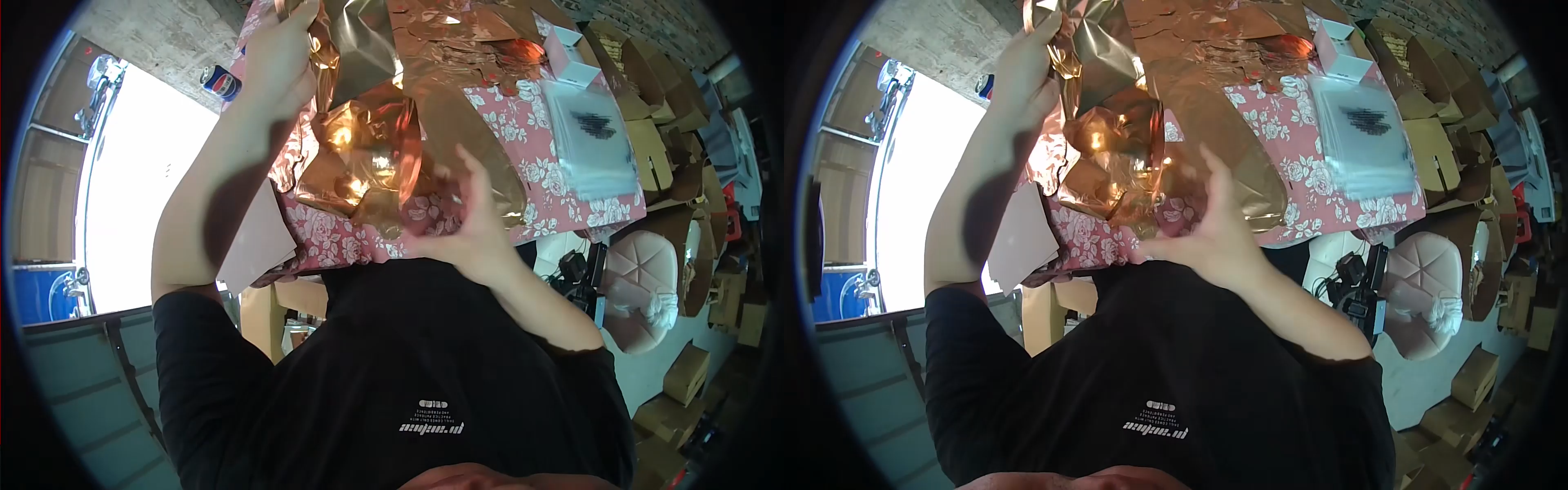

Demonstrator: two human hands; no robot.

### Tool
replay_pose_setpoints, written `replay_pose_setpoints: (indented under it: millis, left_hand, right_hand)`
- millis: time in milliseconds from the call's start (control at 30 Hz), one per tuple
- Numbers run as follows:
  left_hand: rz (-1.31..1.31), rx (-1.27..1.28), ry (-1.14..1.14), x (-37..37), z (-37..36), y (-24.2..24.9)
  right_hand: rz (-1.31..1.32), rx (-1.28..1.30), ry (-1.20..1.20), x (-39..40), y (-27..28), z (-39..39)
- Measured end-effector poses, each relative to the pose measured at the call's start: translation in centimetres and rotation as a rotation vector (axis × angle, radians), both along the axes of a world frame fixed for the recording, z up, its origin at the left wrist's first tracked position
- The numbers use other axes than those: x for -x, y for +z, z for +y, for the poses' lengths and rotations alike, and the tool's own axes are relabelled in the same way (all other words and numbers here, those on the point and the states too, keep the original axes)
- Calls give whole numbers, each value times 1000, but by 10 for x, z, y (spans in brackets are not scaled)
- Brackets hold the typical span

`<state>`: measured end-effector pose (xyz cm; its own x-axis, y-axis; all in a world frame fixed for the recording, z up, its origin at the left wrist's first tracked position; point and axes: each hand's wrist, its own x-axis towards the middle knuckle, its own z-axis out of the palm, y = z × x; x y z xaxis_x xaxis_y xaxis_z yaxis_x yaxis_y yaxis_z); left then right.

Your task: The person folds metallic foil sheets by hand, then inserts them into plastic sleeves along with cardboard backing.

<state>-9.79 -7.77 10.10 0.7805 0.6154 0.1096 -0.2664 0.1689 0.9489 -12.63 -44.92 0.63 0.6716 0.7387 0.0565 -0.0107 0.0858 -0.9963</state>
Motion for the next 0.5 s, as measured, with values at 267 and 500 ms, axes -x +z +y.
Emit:
replay_pose_setpoints:
  millis: [267,500]
  left_hand:
    - [-42,32,53,0,-36,13]
    - [364,-595,45,5,-10,41]
  right_hand:
    - [-210,423,-319,-53,-23,49]
    - [452,43,-52,-48,21,-17]
